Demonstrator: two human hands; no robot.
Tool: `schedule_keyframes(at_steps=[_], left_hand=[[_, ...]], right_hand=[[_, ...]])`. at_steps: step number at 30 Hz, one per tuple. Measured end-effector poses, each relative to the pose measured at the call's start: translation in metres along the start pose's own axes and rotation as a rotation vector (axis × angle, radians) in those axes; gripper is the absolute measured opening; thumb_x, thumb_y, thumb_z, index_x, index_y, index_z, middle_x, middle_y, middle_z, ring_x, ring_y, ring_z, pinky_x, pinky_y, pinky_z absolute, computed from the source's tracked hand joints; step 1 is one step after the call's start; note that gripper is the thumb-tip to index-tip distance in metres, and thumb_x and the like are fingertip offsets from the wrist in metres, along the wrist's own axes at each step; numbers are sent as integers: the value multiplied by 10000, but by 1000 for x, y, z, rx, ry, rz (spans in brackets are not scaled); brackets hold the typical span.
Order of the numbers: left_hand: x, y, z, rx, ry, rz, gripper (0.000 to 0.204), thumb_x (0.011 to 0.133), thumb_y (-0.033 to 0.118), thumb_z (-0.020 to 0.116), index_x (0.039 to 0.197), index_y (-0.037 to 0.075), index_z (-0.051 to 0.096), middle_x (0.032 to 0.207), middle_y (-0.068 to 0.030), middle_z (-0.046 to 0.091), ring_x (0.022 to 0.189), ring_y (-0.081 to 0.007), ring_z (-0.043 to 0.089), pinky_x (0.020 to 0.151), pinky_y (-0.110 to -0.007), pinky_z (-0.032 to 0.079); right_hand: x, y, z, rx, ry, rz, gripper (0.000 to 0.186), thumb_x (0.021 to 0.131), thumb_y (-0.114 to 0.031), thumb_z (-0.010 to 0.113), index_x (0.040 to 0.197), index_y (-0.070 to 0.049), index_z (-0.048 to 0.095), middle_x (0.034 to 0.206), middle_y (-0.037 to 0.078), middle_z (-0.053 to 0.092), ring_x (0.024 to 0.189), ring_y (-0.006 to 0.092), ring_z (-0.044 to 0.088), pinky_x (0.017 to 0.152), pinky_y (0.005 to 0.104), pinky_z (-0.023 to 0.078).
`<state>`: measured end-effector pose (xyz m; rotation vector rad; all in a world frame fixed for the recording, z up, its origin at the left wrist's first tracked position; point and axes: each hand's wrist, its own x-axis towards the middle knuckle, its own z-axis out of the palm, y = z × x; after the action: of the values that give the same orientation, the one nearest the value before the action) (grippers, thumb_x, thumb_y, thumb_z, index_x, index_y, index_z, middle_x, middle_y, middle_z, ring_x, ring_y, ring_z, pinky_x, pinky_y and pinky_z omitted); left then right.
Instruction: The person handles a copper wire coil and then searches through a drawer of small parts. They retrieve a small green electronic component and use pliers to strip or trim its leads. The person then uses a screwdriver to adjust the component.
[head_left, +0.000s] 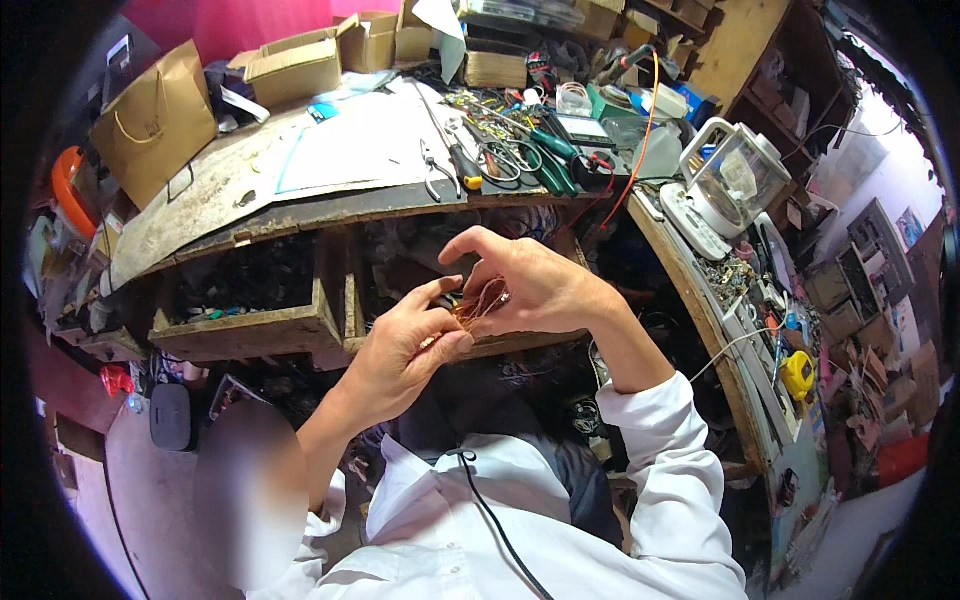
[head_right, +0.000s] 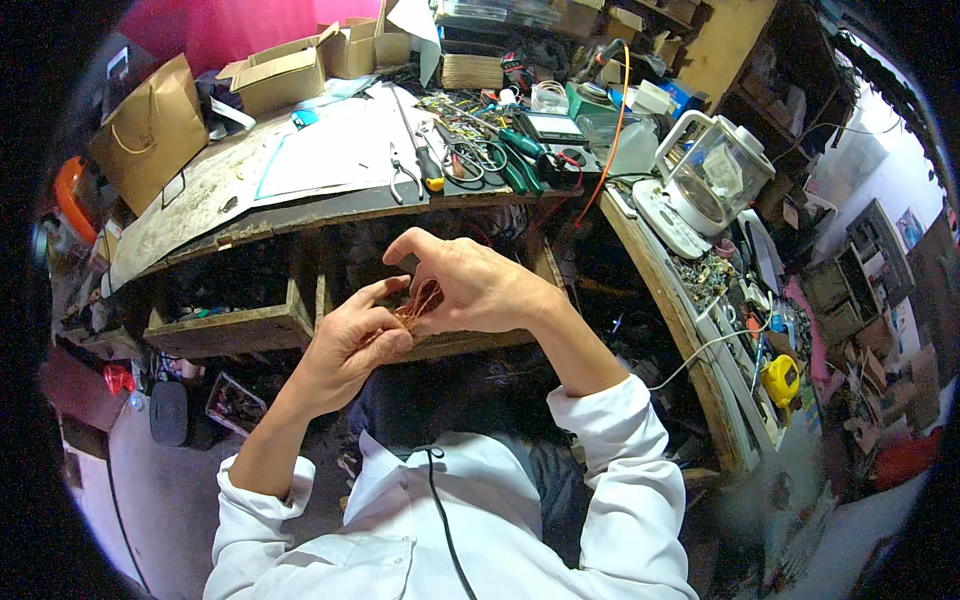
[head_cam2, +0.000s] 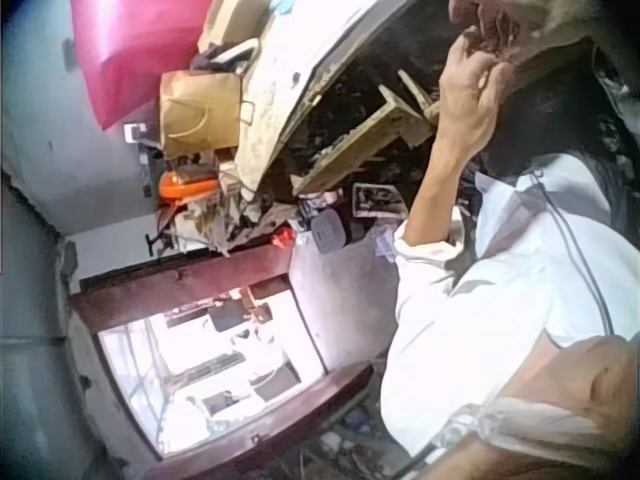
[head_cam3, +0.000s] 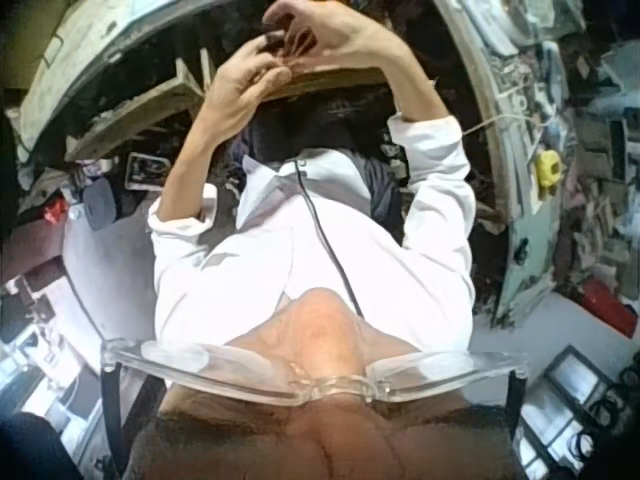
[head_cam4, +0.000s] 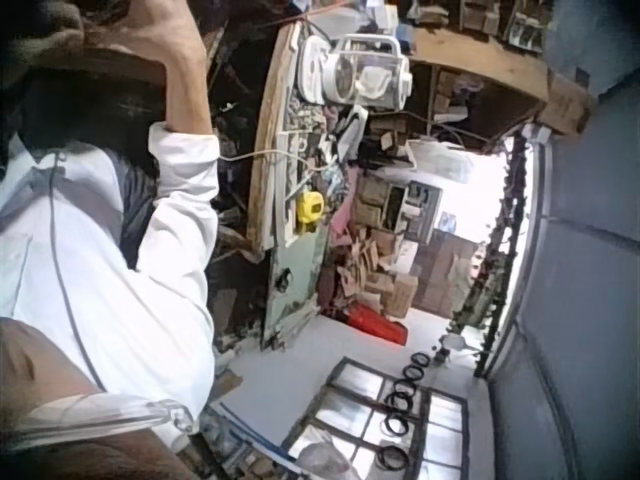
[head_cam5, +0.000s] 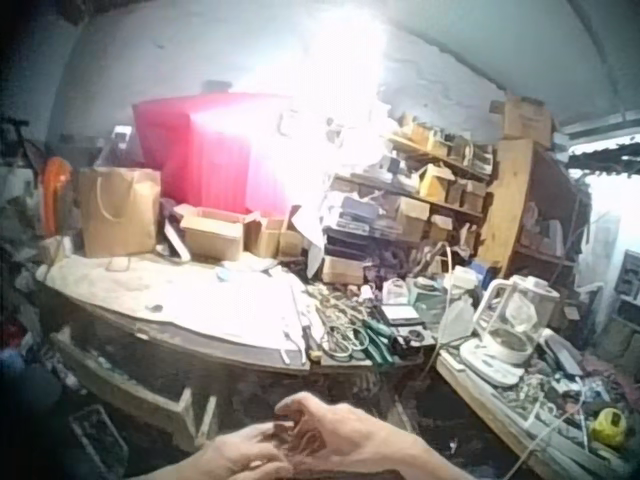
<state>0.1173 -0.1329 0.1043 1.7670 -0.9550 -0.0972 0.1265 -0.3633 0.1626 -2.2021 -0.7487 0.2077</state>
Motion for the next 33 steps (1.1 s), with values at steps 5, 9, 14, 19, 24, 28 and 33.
schedule_keyframes(at_steps=[5,9,14,19,24,28,33], left_hand=[[-10,-2,4,331,20,22,208,1013,187,651,1036,-11,591,1306,-230,596,968,-418,691,787,-470,569],[-13,-2,7,432,-12,33,266,1012,202,643,1139,4,519,1178,-213,610,893,-443,669,725,-505,553],[-16,4,-1,393,-118,-43,279,1031,204,616,1138,8,449,999,-237,596,862,-462,647,705,-523,515],[-14,-3,-1,306,-129,-169,243,1063,201,573,1120,24,417,941,-253,599,866,-488,632,740,-518,500],[-19,-12,-1,126,-38,-229,357,1088,207,530,1336,-13,399,1126,-288,643,1017,-467,663,846,-478,532],[-27,-24,-3,278,-22,-127,526,1090,204,515,1523,-25,325,1262,-296,616,1162,-455,628,956,-477,508],[-21,-27,-4,277,-103,-191,506,1092,206,507,1517,-31,367,1269,-243,612,1152,-406,632,1009,-450,494]], right_hand=[[4,7,3,23,-34,-58,701,756,-72,866,1340,-25,480,907,181,755,871,295,764,779,386,606],[5,0,5,32,-53,-20,635,774,-50,860,1329,-75,552,934,118,752,854,215,752,771,320,604],[7,14,3,10,-92,-113,403,770,-43,844,1142,-47,690,944,87,759,848,185,742,771,305,592],[12,26,7,44,-88,-84,310,824,-69,832,1097,-7,699,983,99,764,889,181,740,815,303,595],[16,31,11,59,-42,-109,333,861,-108,824,1154,-15,697,1021,95,760,932,188,732,846,312,595],[10,10,12,-140,151,-217,342,890,-135,801,1215,-67,716,1096,78,749,1024,208,713,861,327,587],[18,4,33,-341,294,-425,175,839,-102,791,1011,-74,775,944,73,700,892,272,670,769,375,555]])
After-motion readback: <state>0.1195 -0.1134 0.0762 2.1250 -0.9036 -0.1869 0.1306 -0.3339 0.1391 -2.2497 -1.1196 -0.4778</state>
